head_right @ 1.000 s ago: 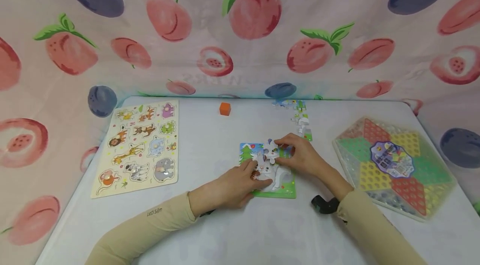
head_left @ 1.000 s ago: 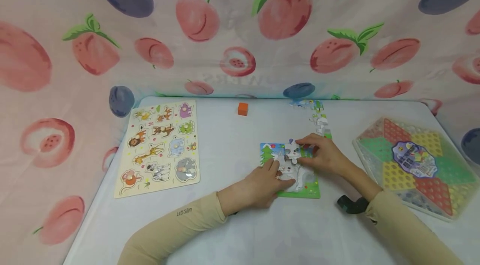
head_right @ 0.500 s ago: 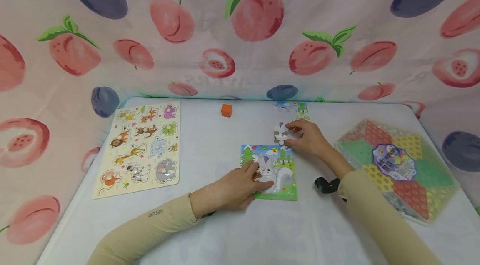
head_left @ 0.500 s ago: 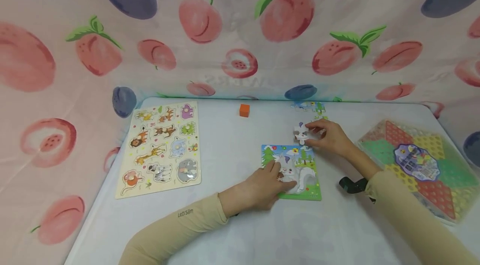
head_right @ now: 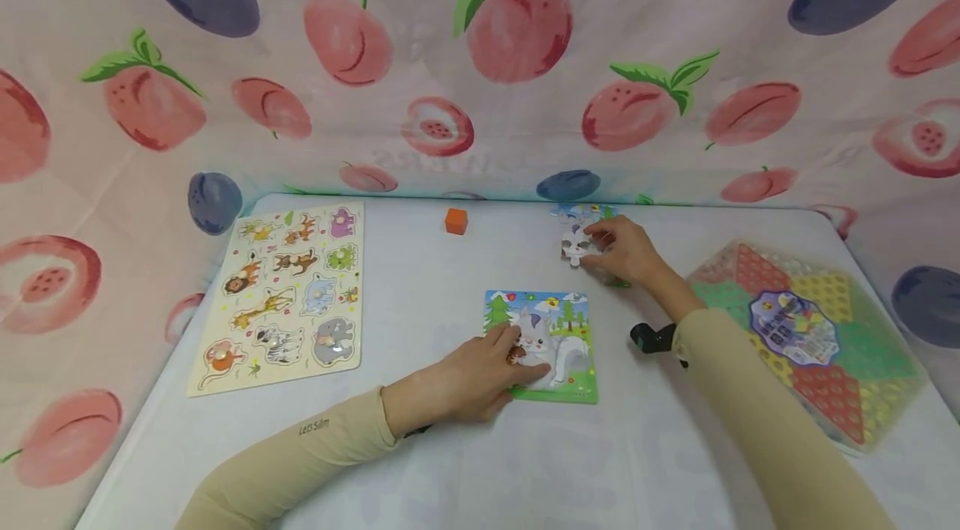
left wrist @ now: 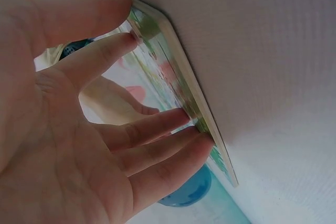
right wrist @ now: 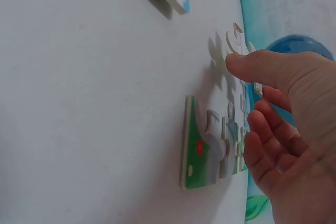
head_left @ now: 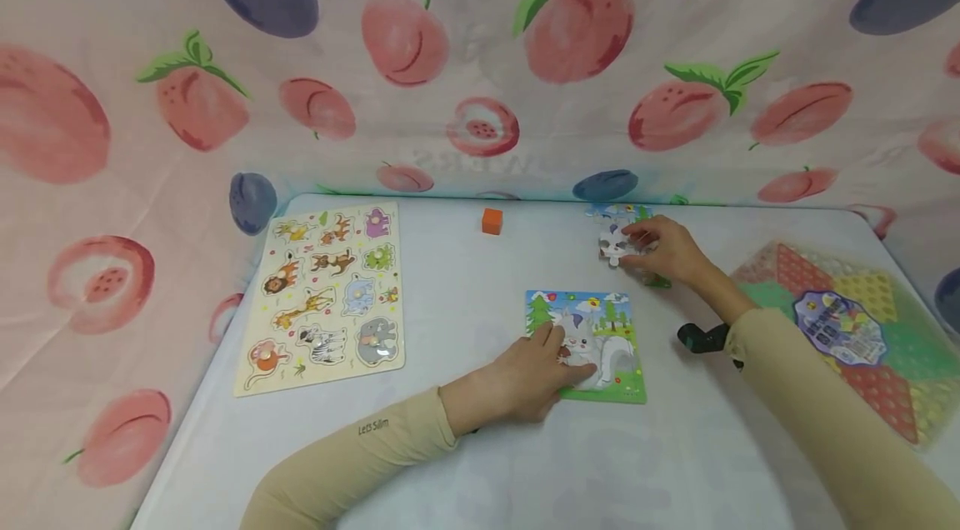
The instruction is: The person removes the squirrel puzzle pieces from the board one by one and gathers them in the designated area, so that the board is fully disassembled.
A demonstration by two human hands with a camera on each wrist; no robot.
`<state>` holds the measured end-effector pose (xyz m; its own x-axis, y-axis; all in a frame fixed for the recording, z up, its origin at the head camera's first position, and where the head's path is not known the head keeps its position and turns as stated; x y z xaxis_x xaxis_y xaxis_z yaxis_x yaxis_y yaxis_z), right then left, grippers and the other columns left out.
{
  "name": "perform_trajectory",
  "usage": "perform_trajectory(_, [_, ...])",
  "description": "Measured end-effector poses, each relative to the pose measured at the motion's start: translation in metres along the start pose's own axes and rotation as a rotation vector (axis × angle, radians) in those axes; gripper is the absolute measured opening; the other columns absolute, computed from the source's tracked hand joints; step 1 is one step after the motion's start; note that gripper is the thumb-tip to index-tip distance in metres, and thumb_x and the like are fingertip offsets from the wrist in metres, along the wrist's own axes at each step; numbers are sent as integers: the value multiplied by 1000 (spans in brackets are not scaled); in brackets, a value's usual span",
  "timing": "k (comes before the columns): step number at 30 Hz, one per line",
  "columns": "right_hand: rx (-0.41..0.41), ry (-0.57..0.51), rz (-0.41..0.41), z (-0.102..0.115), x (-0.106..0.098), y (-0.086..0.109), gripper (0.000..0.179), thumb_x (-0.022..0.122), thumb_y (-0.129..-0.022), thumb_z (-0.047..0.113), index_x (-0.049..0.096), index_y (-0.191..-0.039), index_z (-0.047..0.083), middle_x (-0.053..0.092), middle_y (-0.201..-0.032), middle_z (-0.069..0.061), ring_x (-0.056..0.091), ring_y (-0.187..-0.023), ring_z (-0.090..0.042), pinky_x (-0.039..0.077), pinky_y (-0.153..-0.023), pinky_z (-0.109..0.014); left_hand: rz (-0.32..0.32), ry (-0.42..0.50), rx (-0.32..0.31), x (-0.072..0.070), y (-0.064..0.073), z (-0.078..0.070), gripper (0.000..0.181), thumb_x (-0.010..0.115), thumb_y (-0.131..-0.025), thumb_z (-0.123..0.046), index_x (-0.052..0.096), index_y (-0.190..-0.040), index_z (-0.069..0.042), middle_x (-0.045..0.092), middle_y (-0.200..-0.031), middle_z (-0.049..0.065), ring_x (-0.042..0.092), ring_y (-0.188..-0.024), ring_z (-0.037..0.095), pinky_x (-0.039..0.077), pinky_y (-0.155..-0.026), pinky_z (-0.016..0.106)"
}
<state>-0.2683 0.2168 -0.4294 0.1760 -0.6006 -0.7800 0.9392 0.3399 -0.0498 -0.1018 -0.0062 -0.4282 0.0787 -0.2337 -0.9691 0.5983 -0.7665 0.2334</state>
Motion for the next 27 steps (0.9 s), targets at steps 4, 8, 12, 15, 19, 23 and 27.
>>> perform_trajectory(4, [51, -3, 29, -2, -1, -5, 46, 80, -82, 10, 64, -121, -8, 58, -107, -24, 58, -99, -40, 48, -86, -52, 6, 4, -4, 1, 0, 0, 56, 62, -94, -35, 44, -147, -40, 44, -137, 16, 41, -122, 27, 52, -80, 28])
perform_trajectory(8, [75, 1, 47, -3, 0, -9, 47, 79, -82, 10, 63, -122, -9, 56, -108, -25, 58, -101, -40, 47, -88, -53, 10, -8, -8, 1, -1, 0, 56, 62, -94, -36, 44, -147, -40, 44, -137, 16, 41, -124, 27, 52, -80, 28])
perform_trajectory(12, [100, 1, 64, -5, 2, -12, 47, 79, -83, 12, 62, -122, -8, 55, -108, -24, 57, -102, -40, 46, -88, -52, 8, -16, -10, 1, 0, -1, 56, 62, -94, -36, 44, -147, -41, 43, -138, 16, 41, -124, 27, 52, -81, 28])
perform_trajectory(15, [107, 10, 73, -6, 2, -14, 48, 79, -83, 12, 63, -122, -8, 56, -108, -24, 57, -102, -40, 47, -88, -52, 5, -18, -8, 1, 0, -1, 56, 62, -94, -36, 44, -147, -41, 44, -137, 16, 41, -124, 27, 52, -81, 28])
perform_trajectory(19, [107, 44, 92, -7, 3, -18, 48, 79, -82, 12, 63, -123, -9, 56, -107, -25, 57, -100, -39, 46, -88, -52, 0, -20, -5, 1, 0, 0, 56, 62, -94, -36, 45, -147, -41, 44, -137, 16, 41, -124, 26, 52, -80, 27])
perform_trajectory(23, [95, 69, 116, -6, 2, -22, 49, 79, -82, 13, 62, -123, -9, 57, -107, -25, 56, -100, -39, 46, -88, -53, -16, -20, 4, 0, -1, 0, 56, 62, -94, -36, 46, -147, -40, 45, -134, 14, 41, -121, 25, 52, -78, 26])
perform_trajectory(27, [88, 80, 139, -6, 2, -25, 49, 78, -82, 13, 62, -122, -10, 59, -106, -24, 55, -99, -38, 45, -88, -52, -21, -13, 8, 0, -1, 1, 56, 63, -94, -36, 46, -146, -39, 46, -132, 13, 41, -119, 24, 51, -76, 25])
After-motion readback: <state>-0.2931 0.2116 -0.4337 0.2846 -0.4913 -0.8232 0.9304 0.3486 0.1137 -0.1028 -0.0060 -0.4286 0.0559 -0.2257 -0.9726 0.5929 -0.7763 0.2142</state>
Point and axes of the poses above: each hand's wrist, its own y-axis away from the middle knuckle, its own x-axis out of the palm, z = x × y, the point moved 4 cm from there along -y, towards the middle knuckle
